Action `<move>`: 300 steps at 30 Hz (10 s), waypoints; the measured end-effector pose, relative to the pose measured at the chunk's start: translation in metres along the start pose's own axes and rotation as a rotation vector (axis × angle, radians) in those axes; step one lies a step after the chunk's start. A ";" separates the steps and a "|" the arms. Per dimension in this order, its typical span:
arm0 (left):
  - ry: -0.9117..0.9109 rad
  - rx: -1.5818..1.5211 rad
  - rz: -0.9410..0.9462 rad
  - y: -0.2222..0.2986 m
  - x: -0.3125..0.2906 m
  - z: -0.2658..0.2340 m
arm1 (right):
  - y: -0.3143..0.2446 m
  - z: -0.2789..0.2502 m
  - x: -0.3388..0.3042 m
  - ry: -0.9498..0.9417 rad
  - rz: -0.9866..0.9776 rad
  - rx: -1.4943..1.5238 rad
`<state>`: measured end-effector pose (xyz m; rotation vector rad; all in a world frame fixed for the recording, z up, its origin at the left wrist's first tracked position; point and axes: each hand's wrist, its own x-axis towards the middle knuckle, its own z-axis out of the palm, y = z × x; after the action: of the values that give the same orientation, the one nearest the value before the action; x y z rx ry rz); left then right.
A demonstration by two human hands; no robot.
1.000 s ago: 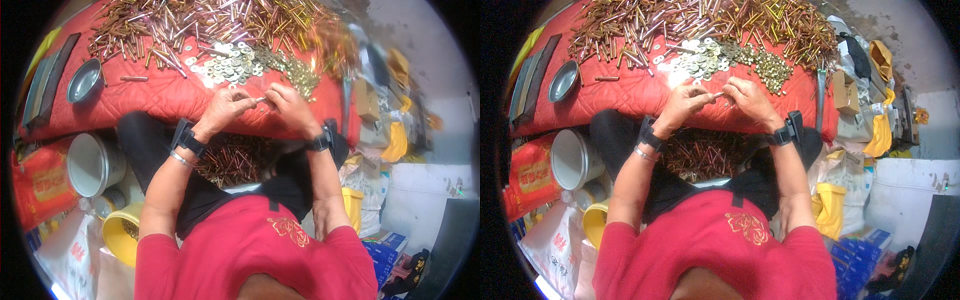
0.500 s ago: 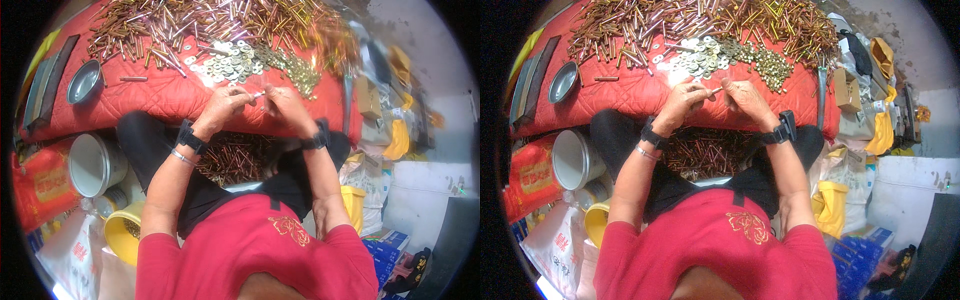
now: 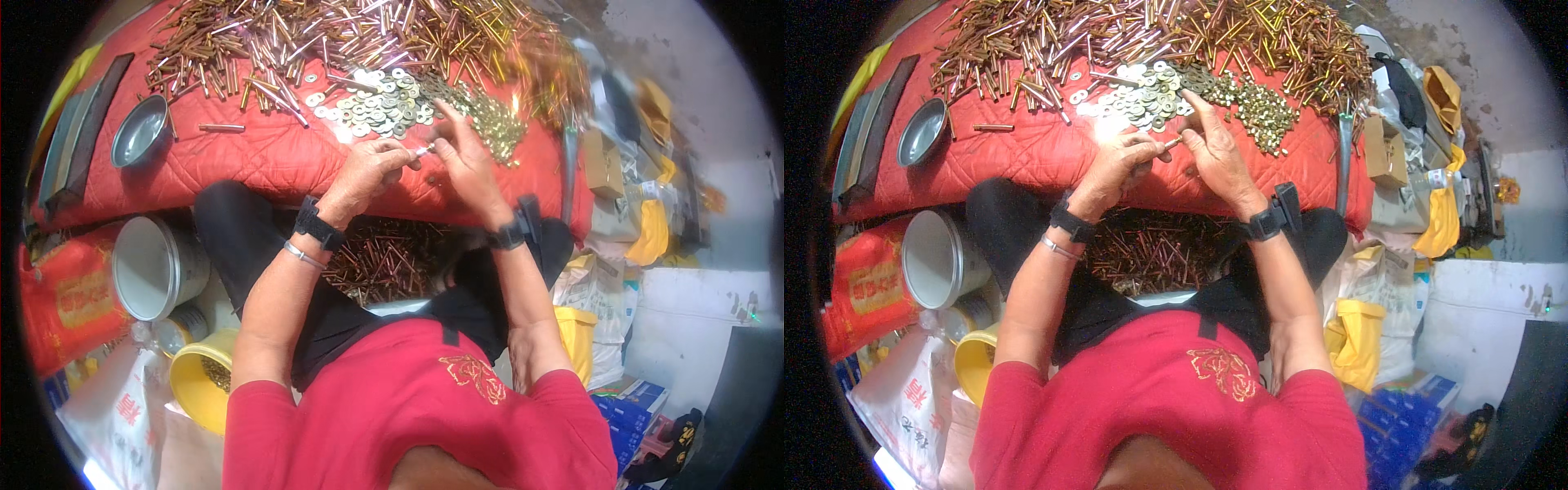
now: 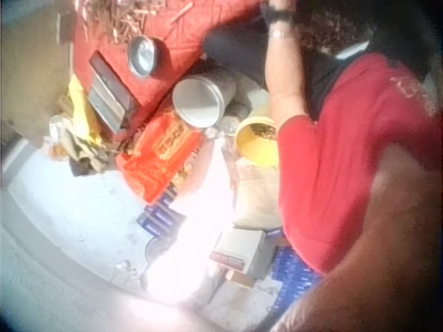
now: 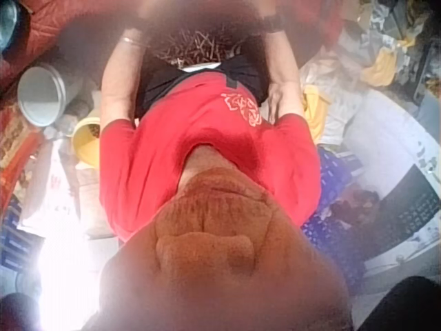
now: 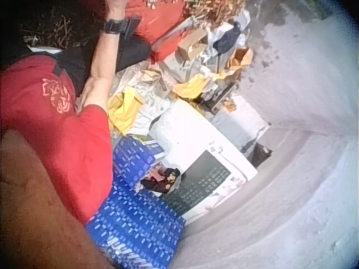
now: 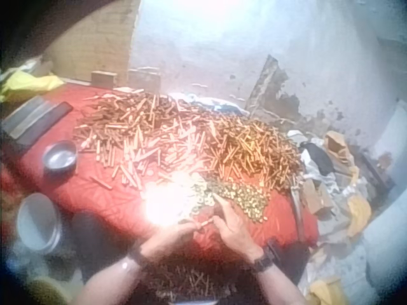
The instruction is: Sorting small metal pins and assembling them with metal washers on a padded surface.
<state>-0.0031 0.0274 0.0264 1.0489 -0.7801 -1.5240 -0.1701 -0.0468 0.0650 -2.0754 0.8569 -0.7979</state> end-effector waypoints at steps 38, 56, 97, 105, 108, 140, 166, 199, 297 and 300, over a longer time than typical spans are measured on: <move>0.000 -0.029 -0.062 -0.006 0.003 -0.001 | 0.010 0.007 0.004 -0.009 0.105 -0.109; 0.112 0.602 0.414 -0.022 0.008 0.003 | 0.021 0.000 0.002 -0.259 0.109 0.205; 0.142 0.189 0.245 -0.024 0.044 -0.020 | 0.070 -0.013 0.021 0.131 -0.142 -0.740; 0.159 0.066 0.141 -0.021 0.042 -0.011 | 0.058 -0.026 0.014 0.273 0.116 -0.144; 0.017 -0.089 0.199 -0.027 0.044 -0.026 | 0.046 -0.042 -0.003 0.062 0.184 -0.261; 0.232 -0.572 0.219 -0.014 0.024 -0.025 | 0.039 -0.021 0.030 -0.453 -0.156 -0.744; 0.177 -0.420 0.041 -0.004 0.023 -0.019 | 0.015 -0.005 -0.002 -0.215 0.234 0.424; 0.123 -0.221 0.048 -0.010 0.008 -0.004 | 0.022 0.006 0.014 -0.035 0.173 0.577; 0.013 0.062 0.010 -0.012 0.006 -0.009 | 0.006 0.011 0.003 -0.051 0.009 -0.018; 0.031 0.106 0.009 -0.013 0.006 -0.011 | -0.002 0.017 0.002 0.032 -0.152 -0.076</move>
<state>0.0014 0.0243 0.0092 1.1433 -0.8504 -1.4690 -0.1552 -0.0405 0.0583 -2.2204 0.7638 -0.8933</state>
